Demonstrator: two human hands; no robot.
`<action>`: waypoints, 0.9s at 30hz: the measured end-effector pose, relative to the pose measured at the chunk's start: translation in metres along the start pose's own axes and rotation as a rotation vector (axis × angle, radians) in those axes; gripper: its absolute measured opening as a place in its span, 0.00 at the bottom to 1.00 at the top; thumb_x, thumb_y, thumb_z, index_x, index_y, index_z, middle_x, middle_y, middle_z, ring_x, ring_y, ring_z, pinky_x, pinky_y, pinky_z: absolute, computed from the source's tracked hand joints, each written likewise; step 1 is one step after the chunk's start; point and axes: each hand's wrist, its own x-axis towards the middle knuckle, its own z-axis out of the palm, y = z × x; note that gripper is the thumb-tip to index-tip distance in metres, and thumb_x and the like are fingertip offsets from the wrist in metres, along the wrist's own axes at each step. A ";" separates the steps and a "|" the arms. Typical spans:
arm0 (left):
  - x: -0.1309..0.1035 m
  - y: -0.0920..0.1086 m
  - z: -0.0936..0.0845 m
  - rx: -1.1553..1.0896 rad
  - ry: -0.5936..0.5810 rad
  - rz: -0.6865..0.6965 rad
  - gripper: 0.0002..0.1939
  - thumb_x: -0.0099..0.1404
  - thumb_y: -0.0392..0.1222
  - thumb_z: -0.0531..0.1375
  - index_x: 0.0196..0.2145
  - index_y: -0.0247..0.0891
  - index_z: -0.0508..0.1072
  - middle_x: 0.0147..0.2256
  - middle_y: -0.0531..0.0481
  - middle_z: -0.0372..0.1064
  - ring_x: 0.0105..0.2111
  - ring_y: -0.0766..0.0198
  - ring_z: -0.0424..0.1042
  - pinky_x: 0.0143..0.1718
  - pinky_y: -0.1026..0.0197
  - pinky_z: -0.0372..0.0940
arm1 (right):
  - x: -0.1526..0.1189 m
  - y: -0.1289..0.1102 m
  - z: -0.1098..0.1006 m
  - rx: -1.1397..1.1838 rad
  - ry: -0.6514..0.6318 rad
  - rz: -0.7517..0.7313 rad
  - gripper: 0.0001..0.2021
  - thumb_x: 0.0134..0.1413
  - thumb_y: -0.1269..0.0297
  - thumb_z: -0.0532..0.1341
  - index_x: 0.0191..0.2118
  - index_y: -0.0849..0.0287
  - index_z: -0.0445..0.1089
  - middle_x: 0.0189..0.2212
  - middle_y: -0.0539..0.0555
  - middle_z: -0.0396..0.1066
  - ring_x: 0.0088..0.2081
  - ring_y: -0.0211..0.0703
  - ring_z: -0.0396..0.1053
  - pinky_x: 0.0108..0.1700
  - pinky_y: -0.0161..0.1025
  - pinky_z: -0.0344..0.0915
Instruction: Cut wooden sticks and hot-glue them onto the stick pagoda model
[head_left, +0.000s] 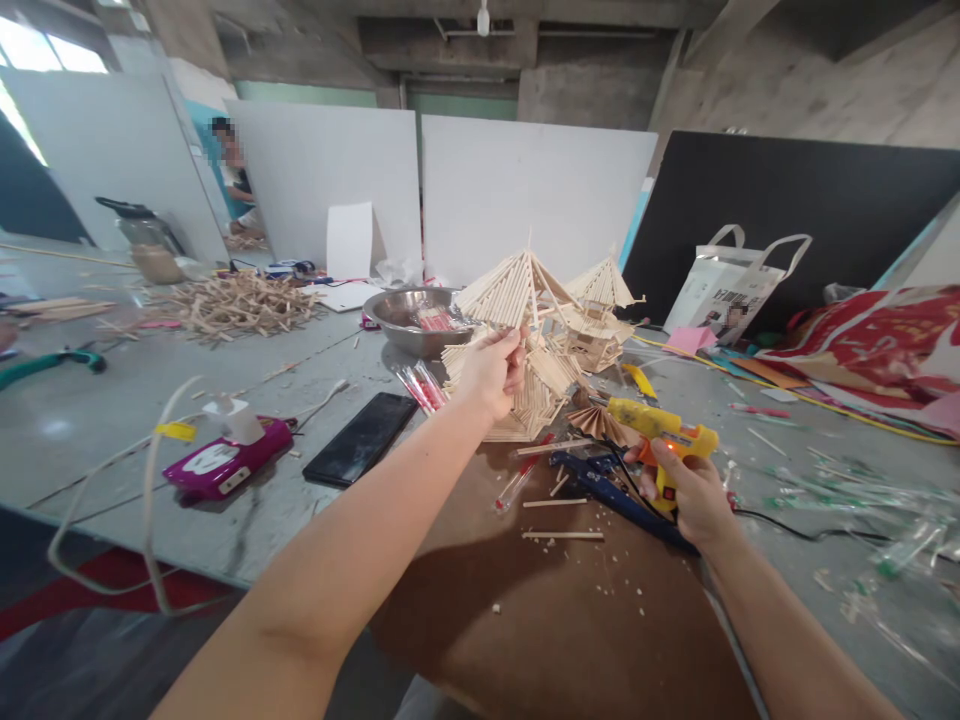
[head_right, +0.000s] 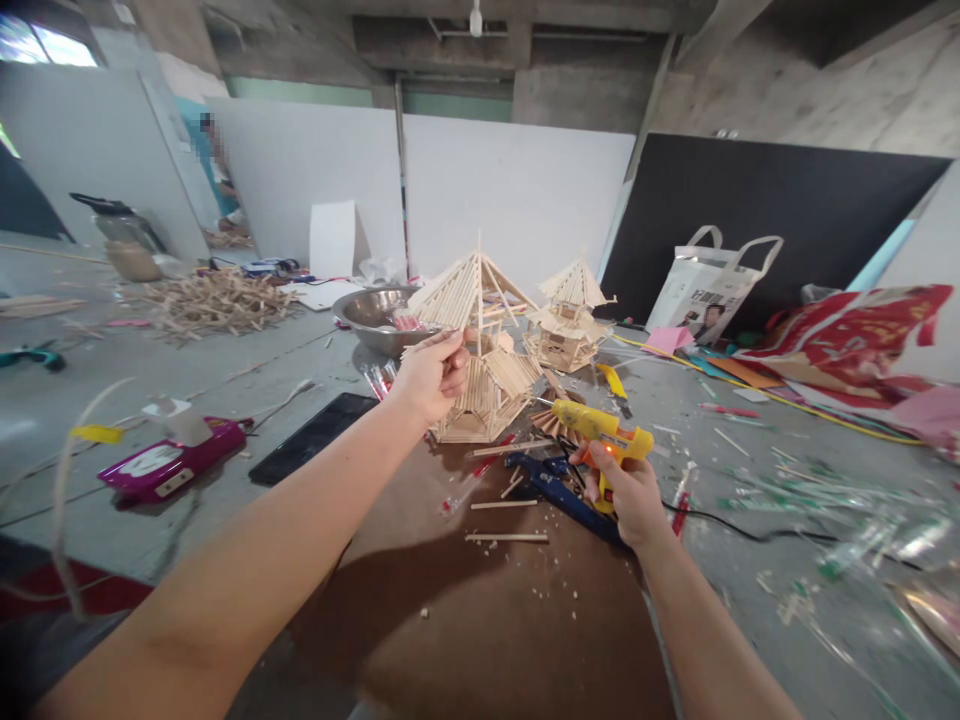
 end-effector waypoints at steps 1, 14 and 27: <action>0.000 0.000 0.000 -0.005 0.003 -0.008 0.05 0.58 0.35 0.50 0.26 0.35 0.63 0.12 0.61 0.50 0.07 0.78 0.42 0.10 0.69 0.35 | 0.000 0.000 0.000 0.003 -0.004 0.001 0.11 0.42 0.56 0.60 0.29 0.59 0.66 0.20 0.49 0.68 0.12 0.27 0.55 0.15 0.30 0.54; -0.001 0.006 0.000 -0.069 0.031 -0.149 0.08 0.58 0.37 0.48 0.26 0.33 0.64 0.12 0.60 0.48 0.08 0.78 0.40 0.11 0.70 0.34 | 0.001 0.000 0.001 -0.019 0.000 -0.003 0.12 0.42 0.56 0.60 0.30 0.59 0.65 0.23 0.50 0.68 0.12 0.28 0.56 0.14 0.31 0.55; -0.012 -0.004 -0.004 -0.063 0.016 -0.136 0.07 0.58 0.37 0.50 0.25 0.34 0.63 0.13 0.60 0.48 0.07 0.79 0.41 0.10 0.71 0.35 | 0.008 -0.008 -0.006 -0.047 0.202 -0.041 0.16 0.35 0.51 0.62 0.26 0.60 0.64 0.18 0.47 0.66 0.10 0.28 0.53 0.12 0.30 0.52</action>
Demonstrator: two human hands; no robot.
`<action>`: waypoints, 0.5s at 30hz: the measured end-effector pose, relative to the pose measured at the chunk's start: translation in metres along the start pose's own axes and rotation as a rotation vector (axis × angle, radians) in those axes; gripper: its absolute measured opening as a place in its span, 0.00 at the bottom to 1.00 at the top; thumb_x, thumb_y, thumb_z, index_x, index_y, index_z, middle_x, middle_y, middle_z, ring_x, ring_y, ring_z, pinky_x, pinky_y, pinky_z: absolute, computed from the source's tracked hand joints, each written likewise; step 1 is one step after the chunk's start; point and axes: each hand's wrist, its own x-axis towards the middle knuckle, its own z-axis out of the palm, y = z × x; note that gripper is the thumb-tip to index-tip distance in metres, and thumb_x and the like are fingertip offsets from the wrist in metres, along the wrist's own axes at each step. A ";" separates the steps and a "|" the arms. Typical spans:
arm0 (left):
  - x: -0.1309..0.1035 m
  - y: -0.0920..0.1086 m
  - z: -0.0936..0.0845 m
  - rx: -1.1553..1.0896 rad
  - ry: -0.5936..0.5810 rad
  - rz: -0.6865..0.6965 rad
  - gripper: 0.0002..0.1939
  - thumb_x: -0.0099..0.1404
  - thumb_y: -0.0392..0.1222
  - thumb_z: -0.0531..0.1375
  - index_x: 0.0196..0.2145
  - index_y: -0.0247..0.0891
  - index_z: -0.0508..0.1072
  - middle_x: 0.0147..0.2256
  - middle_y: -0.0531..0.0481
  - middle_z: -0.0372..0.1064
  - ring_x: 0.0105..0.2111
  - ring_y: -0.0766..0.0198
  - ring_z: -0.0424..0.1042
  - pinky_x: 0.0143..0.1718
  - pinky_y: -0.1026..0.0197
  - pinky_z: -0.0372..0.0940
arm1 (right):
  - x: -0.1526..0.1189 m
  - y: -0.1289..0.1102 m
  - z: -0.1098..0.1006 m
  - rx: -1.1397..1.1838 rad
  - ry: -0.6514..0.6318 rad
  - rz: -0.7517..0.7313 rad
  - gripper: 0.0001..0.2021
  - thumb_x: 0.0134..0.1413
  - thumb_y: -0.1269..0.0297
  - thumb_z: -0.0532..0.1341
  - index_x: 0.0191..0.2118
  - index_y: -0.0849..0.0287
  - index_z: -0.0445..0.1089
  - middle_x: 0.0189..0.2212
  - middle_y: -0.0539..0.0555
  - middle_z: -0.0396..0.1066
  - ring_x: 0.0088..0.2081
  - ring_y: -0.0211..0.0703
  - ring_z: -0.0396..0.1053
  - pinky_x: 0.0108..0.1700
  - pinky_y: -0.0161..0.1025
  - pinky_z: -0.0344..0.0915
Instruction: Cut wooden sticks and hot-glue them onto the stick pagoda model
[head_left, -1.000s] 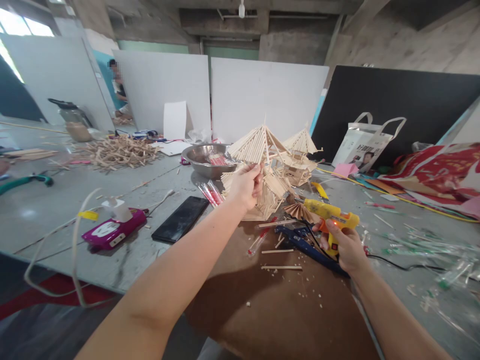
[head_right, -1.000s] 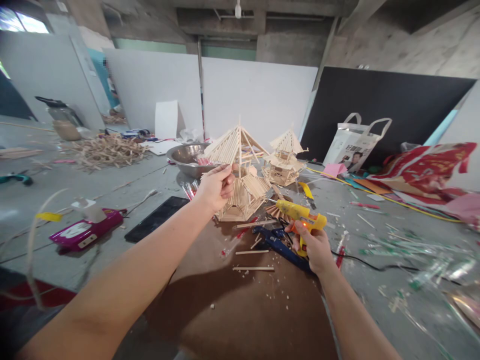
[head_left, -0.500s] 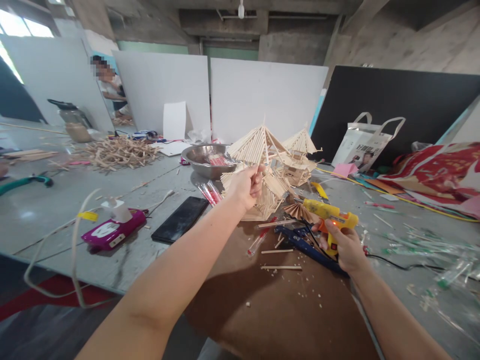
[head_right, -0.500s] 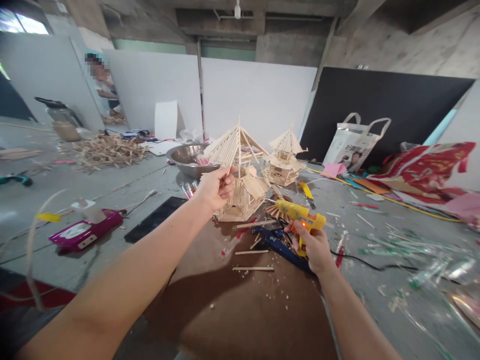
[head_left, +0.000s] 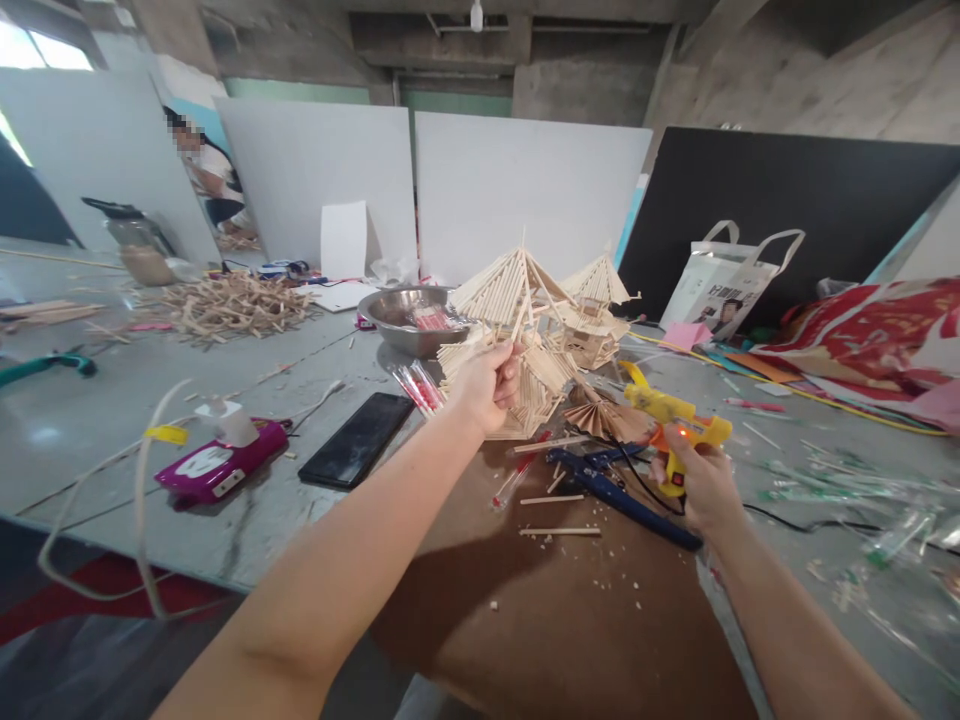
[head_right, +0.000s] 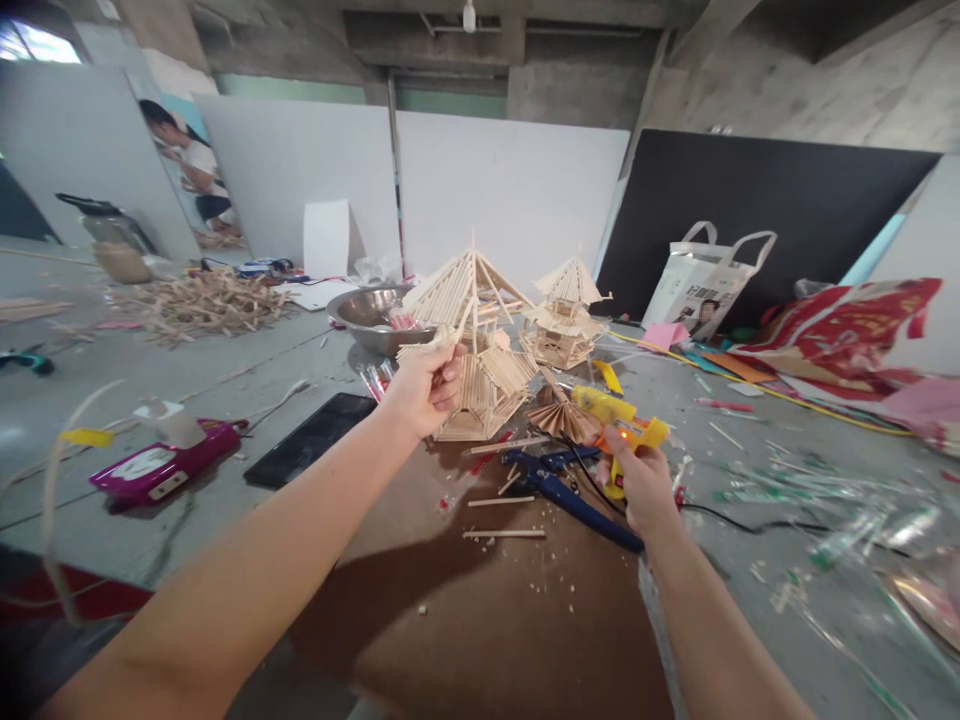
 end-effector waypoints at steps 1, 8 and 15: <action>-0.002 -0.003 -0.002 0.008 0.001 0.011 0.06 0.58 0.37 0.50 0.25 0.34 0.63 0.13 0.61 0.48 0.07 0.79 0.41 0.10 0.71 0.35 | 0.003 -0.001 -0.003 -0.014 0.053 -0.009 0.17 0.34 0.50 0.62 0.26 0.60 0.63 0.17 0.47 0.66 0.10 0.28 0.53 0.12 0.30 0.52; -0.015 -0.020 -0.011 0.101 -0.015 0.180 0.07 0.54 0.40 0.55 0.23 0.33 0.63 0.13 0.61 0.48 0.08 0.80 0.43 0.10 0.71 0.37 | 0.031 0.015 -0.041 -0.374 0.393 0.020 0.20 0.36 0.46 0.58 0.28 0.61 0.63 0.13 0.47 0.61 0.13 0.35 0.56 0.15 0.33 0.53; -0.021 -0.037 -0.007 0.316 -0.046 0.179 0.10 0.53 0.44 0.56 0.23 0.34 0.65 0.12 0.60 0.46 0.11 0.78 0.43 0.12 0.71 0.38 | 0.028 0.012 -0.054 -1.307 0.451 -0.268 0.24 0.44 0.46 0.50 0.41 0.60 0.66 0.39 0.62 0.66 0.38 0.53 0.64 0.35 0.47 0.57</action>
